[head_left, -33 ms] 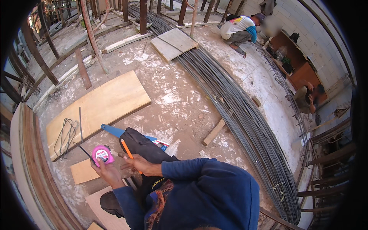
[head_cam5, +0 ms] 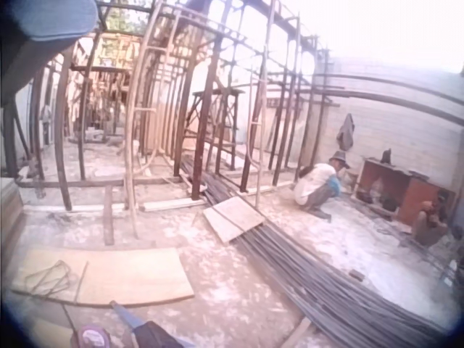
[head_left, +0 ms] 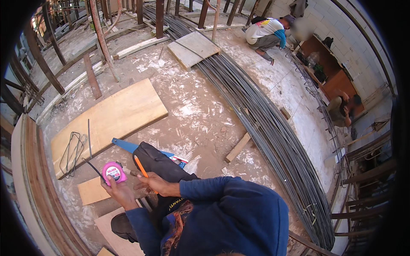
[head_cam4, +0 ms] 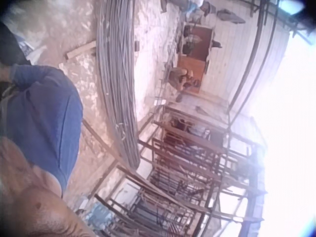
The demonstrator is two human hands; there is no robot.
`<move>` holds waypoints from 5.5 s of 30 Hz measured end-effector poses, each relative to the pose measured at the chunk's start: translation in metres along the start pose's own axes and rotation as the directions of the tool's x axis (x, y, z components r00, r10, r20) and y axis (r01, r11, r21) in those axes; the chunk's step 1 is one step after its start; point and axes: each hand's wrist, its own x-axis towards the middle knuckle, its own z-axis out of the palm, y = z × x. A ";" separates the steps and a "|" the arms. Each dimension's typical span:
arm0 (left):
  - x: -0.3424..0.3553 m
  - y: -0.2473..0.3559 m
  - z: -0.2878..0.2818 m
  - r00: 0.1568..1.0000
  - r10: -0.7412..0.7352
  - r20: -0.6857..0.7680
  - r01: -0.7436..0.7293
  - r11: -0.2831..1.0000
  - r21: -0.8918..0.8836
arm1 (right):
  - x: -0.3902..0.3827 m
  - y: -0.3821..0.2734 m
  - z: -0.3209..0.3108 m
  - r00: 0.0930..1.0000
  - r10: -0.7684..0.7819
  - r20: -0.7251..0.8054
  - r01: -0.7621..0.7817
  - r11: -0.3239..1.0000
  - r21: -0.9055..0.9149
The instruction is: The person saws a wooden board with a hand saw and then uses a tape measure and a pencil to mark measurements on several wooden boards.
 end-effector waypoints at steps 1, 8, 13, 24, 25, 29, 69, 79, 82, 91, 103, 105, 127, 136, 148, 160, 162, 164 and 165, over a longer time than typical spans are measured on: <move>0.001 -0.001 -0.002 1.000 0.014 -0.007 -0.014 1.000 0.002 | 0.000 0.000 0.000 0.995 -0.097 0.022 0.098 0.994 -0.053; 0.010 0.009 -0.009 0.999 0.040 -0.015 -0.041 0.998 -0.050 | -0.003 -0.004 0.011 0.807 -0.504 0.308 0.591 0.688 -0.421; 0.003 0.009 0.001 0.995 -0.098 -0.005 0.097 0.992 -0.077 | 0.001 -0.011 0.014 0.754 -0.537 0.378 0.657 0.620 -0.430; 0.000 0.016 0.002 0.977 -0.172 0.124 0.211 0.838 -0.502 | 0.002 -0.030 0.013 0.899 -0.399 0.180 0.437 0.808 -0.395; -0.002 0.019 0.001 0.965 -0.198 0.169 0.259 0.798 -0.545 | 0.002 -0.031 0.016 0.901 -0.390 0.189 0.433 0.804 -0.407; -0.002 0.022 -0.008 0.932 -0.318 0.175 0.353 0.685 -0.637 | 0.004 -0.032 0.028 0.889 -0.403 0.217 0.458 0.777 -0.431; 0.001 0.052 -0.036 0.784 -0.613 0.099 0.560 0.767 0.313 | 0.081 -0.060 0.042 0.920 0.347 0.182 -0.273 0.901 -0.338; -0.001 0.039 -0.061 0.930 -0.335 0.151 0.362 0.761 -0.538 | 0.070 -0.098 0.065 0.725 -0.648 0.236 0.644 0.515 -0.565; 0.011 0.040 -0.067 0.972 -0.169 0.164 0.235 0.676 -0.698 | 0.066 -0.090 0.062 0.762 -0.635 0.126 0.616 0.650 -0.446; 0.036 0.080 -0.070 0.998 0.031 0.059 0.011 0.794 -0.608 | 0.053 -0.062 0.049 0.769 -0.562 0.306 0.593 0.447 -0.670; 0.031 0.070 -0.077 0.994 -0.087 -0.059 0.034 0.797 -0.603 | 0.049 -0.067 0.071 0.764 -0.460 0.452 0.602 0.258 -0.755; 0.029 0.069 -0.076 0.995 -0.087 -0.056 0.038 0.810 -0.585 | 0.060 -0.073 0.077 0.772 -0.453 0.445 0.589 0.248 -0.769; 0.010 0.071 -0.037 0.972 -0.093 0.218 0.226 0.637 -0.737 | 0.035 -0.084 0.118 0.714 -0.295 0.634 0.689 0.458 -0.562; 0.003 0.058 -0.025 0.996 -0.034 0.085 0.062 0.934 -0.351 | 0.054 -0.049 0.085 0.712 -0.433 0.552 0.695 0.542 -0.472; -0.022 0.059 -0.025 0.891 0.425 0.157 -0.453 0.852 0.262 | 0.067 -0.036 0.069 0.891 0.060 0.450 -0.129 0.984 0.123; -0.040 0.053 -0.038 0.829 0.465 0.312 -0.554 0.598 0.580 | 0.062 -0.036 0.052 0.836 0.212 0.505 -0.164 0.977 -0.138; -0.045 0.053 -0.038 0.848 0.442 0.294 -0.525 0.616 0.587 | 0.060 -0.037 0.053 0.806 0.253 0.535 -0.162 0.964 -0.211; -0.049 0.052 -0.040 0.863 0.424 0.275 -0.500 0.633 0.592 | 0.059 -0.039 0.056 0.821 0.262 0.507 -0.167 0.960 -0.225; -0.050 0.052 -0.042 0.883 0.396 0.251 -0.464 0.660 0.591 | 0.058 -0.040 0.057 0.814 0.303 0.496 -0.188 0.945 -0.268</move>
